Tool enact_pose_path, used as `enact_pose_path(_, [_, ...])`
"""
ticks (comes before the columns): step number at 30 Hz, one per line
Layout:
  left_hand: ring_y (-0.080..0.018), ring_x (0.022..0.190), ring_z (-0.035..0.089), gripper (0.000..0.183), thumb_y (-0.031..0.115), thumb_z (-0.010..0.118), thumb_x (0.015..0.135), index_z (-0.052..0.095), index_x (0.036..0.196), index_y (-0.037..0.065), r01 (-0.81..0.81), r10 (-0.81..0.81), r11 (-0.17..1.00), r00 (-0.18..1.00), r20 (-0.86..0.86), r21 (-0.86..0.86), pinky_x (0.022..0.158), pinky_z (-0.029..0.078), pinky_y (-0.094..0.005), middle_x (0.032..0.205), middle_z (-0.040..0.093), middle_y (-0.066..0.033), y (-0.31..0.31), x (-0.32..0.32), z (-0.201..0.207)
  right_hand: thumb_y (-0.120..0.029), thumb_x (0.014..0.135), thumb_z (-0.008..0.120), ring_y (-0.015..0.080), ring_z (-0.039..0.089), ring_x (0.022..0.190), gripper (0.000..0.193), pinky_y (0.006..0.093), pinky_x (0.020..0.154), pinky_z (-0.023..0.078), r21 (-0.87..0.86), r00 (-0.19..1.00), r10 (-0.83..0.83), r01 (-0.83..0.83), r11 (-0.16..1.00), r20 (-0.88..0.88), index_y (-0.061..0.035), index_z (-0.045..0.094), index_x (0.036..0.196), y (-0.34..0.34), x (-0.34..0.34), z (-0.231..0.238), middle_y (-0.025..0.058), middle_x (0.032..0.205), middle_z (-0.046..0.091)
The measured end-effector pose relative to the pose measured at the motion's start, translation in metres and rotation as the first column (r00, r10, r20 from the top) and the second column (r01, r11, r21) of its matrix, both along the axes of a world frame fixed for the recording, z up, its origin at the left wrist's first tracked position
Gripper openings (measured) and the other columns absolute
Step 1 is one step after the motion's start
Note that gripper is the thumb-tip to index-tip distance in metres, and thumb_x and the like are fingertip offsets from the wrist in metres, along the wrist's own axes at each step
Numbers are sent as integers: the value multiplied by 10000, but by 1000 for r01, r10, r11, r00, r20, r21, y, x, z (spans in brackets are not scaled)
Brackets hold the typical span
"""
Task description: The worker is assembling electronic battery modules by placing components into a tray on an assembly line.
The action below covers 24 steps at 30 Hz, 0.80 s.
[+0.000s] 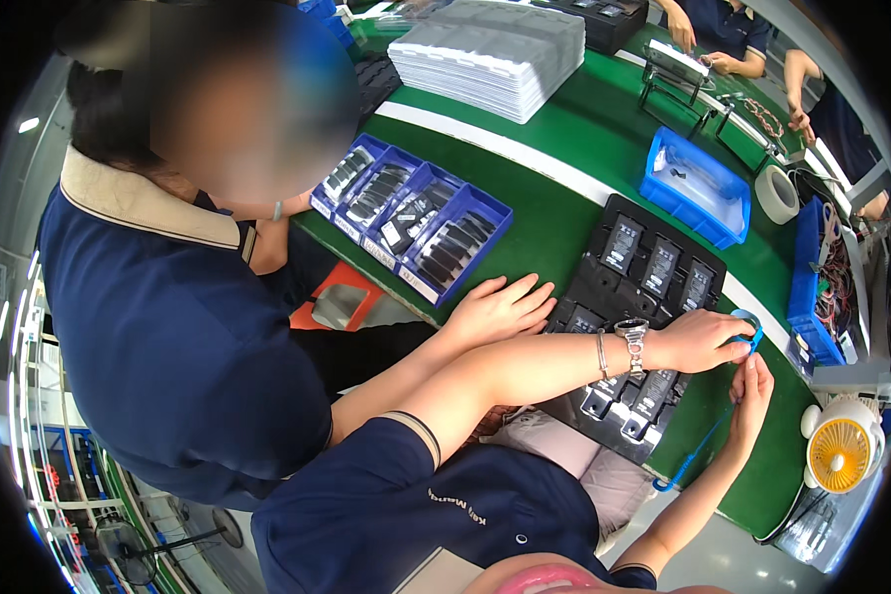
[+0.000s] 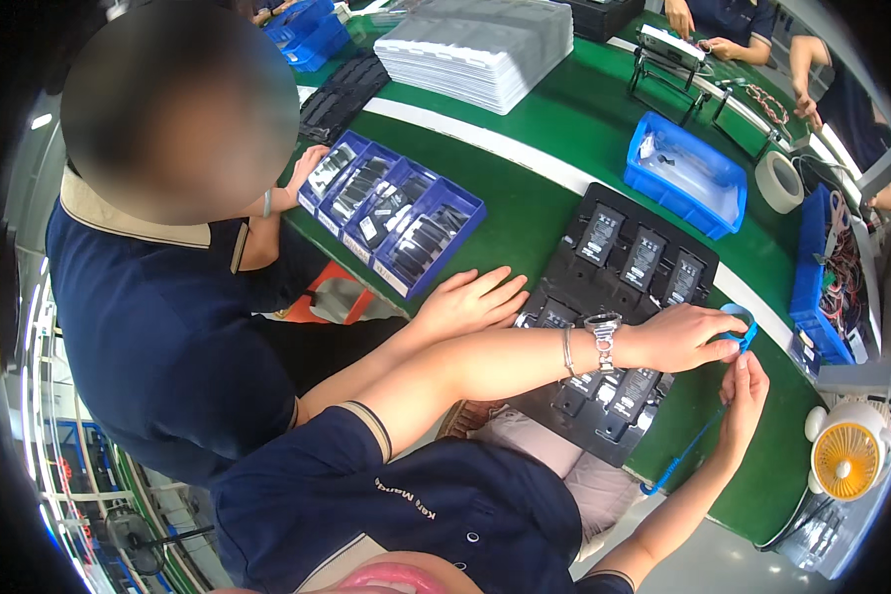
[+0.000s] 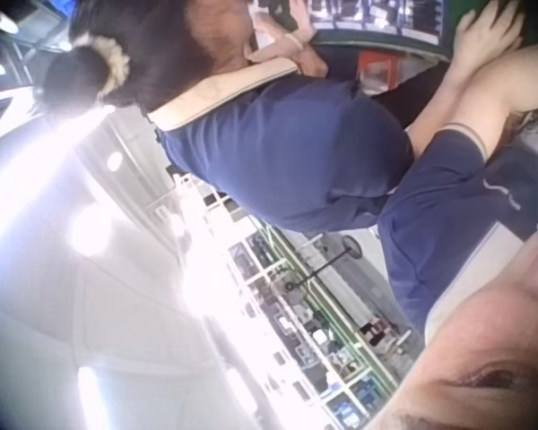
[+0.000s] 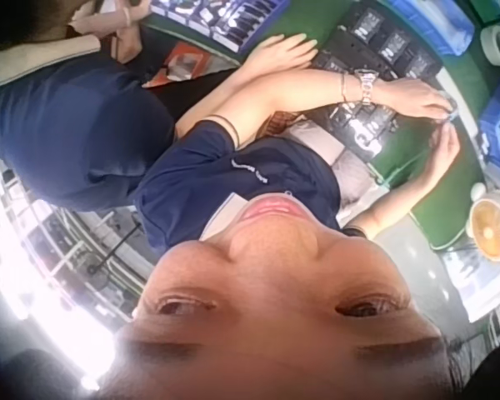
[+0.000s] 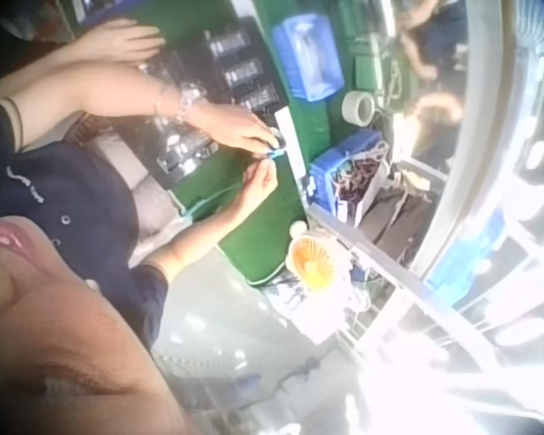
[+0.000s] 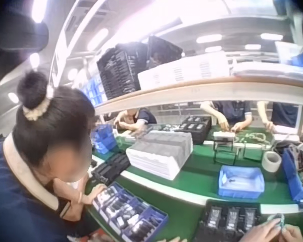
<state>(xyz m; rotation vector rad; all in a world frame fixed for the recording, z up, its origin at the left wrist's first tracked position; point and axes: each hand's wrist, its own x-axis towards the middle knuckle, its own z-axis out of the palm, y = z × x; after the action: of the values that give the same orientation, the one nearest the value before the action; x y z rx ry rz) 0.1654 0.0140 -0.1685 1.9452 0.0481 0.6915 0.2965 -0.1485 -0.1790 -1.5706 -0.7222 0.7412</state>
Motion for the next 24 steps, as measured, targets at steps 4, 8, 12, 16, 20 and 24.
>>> enact_pose_path(4, [-333,823,668,308,304,521,938,570,1063,27,43,-46,994,999,-23,-96,696,510,-435,870,705,-137,-1,4,-2,-287,1005,475,18,241,446,300,209,412,167,51,999,33,-33,998,-11,-34,594,898,0,-3,2,-77,540,320])
enact_pose_path(8, [-331,863,669,300,307,527,950,573,1059,31,34,-47,989,995,-87,-141,724,515,-417,910,699,-150,-2,8,-7,-288,1003,476,16,242,445,313,210,411,159,80,1000,11,-8,997,-27,-18,604,911,-3,-4,2,-73,538,323])
enact_pose_path(12, [-320,819,674,290,300,529,950,594,1006,22,31,-47,986,995,-89,-163,690,512,-409,879,698,-151,1,7,-9,-287,1001,480,16,243,448,320,209,416,159,29,998,61,-61,998,16,-10,615,917,-2,-4,4,-76,540,326])
enact_pose_path(16, [-306,729,669,306,313,528,943,617,939,20,68,-85,991,985,-147,-119,643,499,-404,778,693,-126,3,5,-2,-279,989,505,15,264,463,312,213,429,169,12,992,93,-94,995,89,-9,636,901,-1,-9,5,-78,545,340])
enact_pose_path(20, [-268,717,680,284,300,578,913,625,940,20,92,-111,980,989,-101,-179,639,508,-384,777,701,-108,1,4,1,-266,982,521,14,281,476,300,216,438,178,2,991,95,-95,995,89,-16,638,866,0,-8,5,-75,540,351])
enact_pose_path(24, [-265,713,680,288,293,620,875,635,955,17,0,-3,998,999,-38,-67,641,514,-375,812,703,-121,2,7,-7,-257,981,519,11,292,476,286,217,435,187,-85,987,87,-76,993,135,-29,642,859,4,-8,6,-82,532,349])
